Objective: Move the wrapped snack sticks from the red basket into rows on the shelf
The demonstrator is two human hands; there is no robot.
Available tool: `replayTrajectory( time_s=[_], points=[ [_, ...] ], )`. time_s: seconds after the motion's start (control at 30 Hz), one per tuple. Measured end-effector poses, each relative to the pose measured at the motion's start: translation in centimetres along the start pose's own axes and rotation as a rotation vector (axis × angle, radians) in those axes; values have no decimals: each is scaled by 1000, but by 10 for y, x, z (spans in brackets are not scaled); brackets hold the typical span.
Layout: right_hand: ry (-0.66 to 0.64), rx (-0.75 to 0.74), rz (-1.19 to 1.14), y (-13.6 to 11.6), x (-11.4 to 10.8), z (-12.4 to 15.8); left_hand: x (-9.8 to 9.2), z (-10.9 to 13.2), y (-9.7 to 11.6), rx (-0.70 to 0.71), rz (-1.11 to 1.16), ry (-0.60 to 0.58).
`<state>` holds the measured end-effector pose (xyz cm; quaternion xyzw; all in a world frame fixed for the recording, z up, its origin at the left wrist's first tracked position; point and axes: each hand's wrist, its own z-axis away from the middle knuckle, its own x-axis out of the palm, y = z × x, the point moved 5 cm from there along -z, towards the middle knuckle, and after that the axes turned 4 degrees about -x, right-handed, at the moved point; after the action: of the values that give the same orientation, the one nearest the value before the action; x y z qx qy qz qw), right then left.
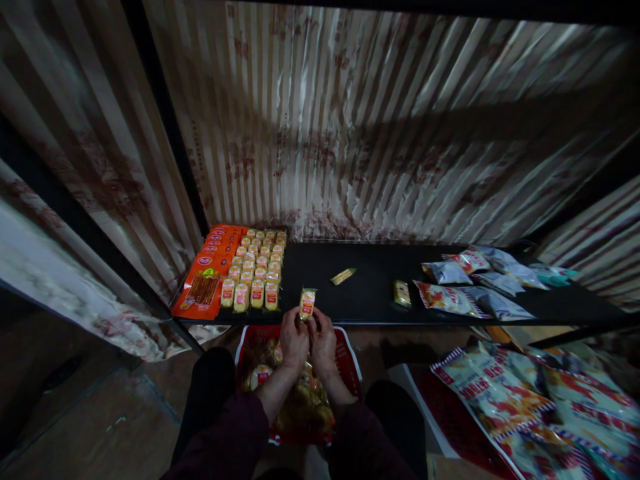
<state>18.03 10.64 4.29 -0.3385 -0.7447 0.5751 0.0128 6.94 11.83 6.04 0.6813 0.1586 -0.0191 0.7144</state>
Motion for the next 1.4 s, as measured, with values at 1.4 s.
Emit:
replayTrajectory(
  time_s=[1.4],
  points=[
    [-25,-52,30,16,66,-139,53,-131,21,-119,-48,70]
  ],
)
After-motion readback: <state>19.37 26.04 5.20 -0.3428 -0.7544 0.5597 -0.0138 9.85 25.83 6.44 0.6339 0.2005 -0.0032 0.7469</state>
